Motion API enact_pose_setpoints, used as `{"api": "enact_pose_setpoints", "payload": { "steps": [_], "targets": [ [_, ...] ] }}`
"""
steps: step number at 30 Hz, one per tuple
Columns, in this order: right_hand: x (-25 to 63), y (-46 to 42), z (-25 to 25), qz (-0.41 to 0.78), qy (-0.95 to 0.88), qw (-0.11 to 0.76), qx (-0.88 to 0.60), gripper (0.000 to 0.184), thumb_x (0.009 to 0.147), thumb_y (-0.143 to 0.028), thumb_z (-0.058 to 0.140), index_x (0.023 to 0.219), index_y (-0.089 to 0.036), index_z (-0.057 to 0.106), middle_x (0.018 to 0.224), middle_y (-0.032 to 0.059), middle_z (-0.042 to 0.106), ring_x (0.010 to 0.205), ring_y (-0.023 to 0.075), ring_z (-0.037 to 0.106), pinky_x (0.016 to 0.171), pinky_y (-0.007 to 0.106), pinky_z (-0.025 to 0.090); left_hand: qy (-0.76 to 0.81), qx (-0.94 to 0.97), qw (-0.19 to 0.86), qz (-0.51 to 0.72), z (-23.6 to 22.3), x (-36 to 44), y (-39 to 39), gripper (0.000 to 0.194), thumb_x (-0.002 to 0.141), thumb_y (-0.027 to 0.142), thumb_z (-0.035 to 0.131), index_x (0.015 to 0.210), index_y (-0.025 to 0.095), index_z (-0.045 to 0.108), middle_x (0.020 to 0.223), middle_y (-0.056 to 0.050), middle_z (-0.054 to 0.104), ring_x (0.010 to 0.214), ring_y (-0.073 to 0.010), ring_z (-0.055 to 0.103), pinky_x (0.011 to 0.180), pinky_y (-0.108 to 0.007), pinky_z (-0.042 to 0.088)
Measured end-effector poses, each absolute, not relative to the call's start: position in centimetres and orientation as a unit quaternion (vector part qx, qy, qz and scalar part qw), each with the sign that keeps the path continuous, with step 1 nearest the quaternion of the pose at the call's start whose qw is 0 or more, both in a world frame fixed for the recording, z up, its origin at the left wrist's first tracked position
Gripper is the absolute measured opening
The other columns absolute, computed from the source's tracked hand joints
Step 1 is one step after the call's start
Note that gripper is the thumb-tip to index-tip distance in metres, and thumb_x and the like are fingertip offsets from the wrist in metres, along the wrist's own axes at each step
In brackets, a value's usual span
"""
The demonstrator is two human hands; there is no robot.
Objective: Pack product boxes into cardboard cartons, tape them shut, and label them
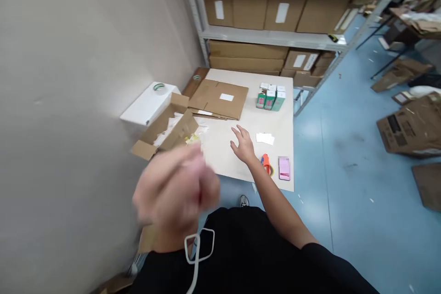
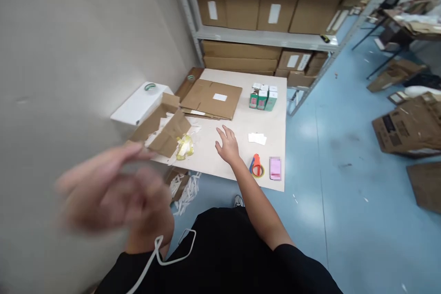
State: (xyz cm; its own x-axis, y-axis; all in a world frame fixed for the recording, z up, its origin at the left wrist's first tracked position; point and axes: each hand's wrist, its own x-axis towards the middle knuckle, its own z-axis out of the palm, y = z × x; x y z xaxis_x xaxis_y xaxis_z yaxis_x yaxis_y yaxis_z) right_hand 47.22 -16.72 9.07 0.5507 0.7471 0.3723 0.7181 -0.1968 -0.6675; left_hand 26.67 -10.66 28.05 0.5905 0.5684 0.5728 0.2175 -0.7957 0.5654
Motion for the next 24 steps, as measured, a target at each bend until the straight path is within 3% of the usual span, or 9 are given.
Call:
{"api": "enact_pose_setpoints", "payload": {
  "steps": [3,8,12,16,18,24],
  "targets": [
    [49.8,-19.1,6.4,0.029,-0.411,0.408,-0.814,0.059,0.095,-0.025,0.06,0.153,-0.019,0.052,0.16,0.0169,0.046,0.149,0.0329,0.039,0.125,0.057,0.036,0.182,0.867,0.229,0.403,26.3,33.9,-6.5,0.066,0.092,0.043,0.067,0.153,0.028,0.047,0.151,-0.012,0.054,0.148,-0.0341,0.048,0.117,-0.056,0.05],
    [52.7,-22.9,0.0,0.055,-0.29,0.394,-0.871,0.052,0.095,-0.028,0.058,0.145,-0.016,0.057,0.154,0.0184,0.052,0.143,0.0311,0.046,0.118,0.05,0.043,0.214,0.88,0.328,0.268,14.9,40.5,-1.7,0.065,0.096,0.043,0.062,0.157,0.029,0.045,0.161,-0.014,0.047,0.147,-0.0305,0.048,0.107,-0.047,0.057],
    [52.4,-26.0,-6.3,0.083,-0.11,0.372,-0.918,0.035,0.094,-0.032,0.056,0.119,-0.011,0.068,0.118,0.0176,0.069,0.111,0.0274,0.063,0.102,0.043,0.053,0.274,0.857,0.402,0.168,6.0,39.2,-0.2,0.067,0.093,0.038,0.063,0.157,0.028,0.046,0.159,-0.016,0.049,0.138,-0.0308,0.057,0.101,-0.047,0.059],
    [49.7,-28.0,-10.9,0.097,-0.002,0.354,-0.93,0.03,0.099,-0.039,0.05,0.097,-0.015,0.068,0.093,0.0114,0.07,0.091,0.0233,0.064,0.085,0.032,0.054,0.299,0.84,0.441,0.099,1.3,37.0,1.4,0.064,0.092,0.036,0.063,0.153,0.024,0.051,0.156,-0.017,0.051,0.119,-0.0266,0.068,0.091,-0.041,0.063],
    [48.4,-27.6,-12.0,0.087,-0.001,0.342,-0.936,0.033,0.102,-0.038,0.046,0.1,-0.014,0.069,0.094,0.0118,0.071,0.095,0.0239,0.065,0.088,0.032,0.052,0.298,0.838,0.45,0.082,0.2,36.6,2.5,0.059,0.092,0.036,0.062,0.15,0.024,0.055,0.154,-0.016,0.053,0.115,-0.0252,0.07,0.089,-0.04,0.063],
    [47.1,-22.6,-13.1,0.213,0.129,0.153,-0.956,0.048,0.1,-0.039,0.05,0.123,-0.002,0.07,0.127,0.0311,0.069,0.127,0.0375,0.06,0.114,0.045,0.036,0.224,0.849,0.476,0.049,-0.6,38.1,6.5,0.051,0.094,0.034,0.06,0.144,0.026,0.062,0.144,-0.012,0.062,0.116,-0.025,0.069,0.092,-0.042,0.062]
  ]
}}
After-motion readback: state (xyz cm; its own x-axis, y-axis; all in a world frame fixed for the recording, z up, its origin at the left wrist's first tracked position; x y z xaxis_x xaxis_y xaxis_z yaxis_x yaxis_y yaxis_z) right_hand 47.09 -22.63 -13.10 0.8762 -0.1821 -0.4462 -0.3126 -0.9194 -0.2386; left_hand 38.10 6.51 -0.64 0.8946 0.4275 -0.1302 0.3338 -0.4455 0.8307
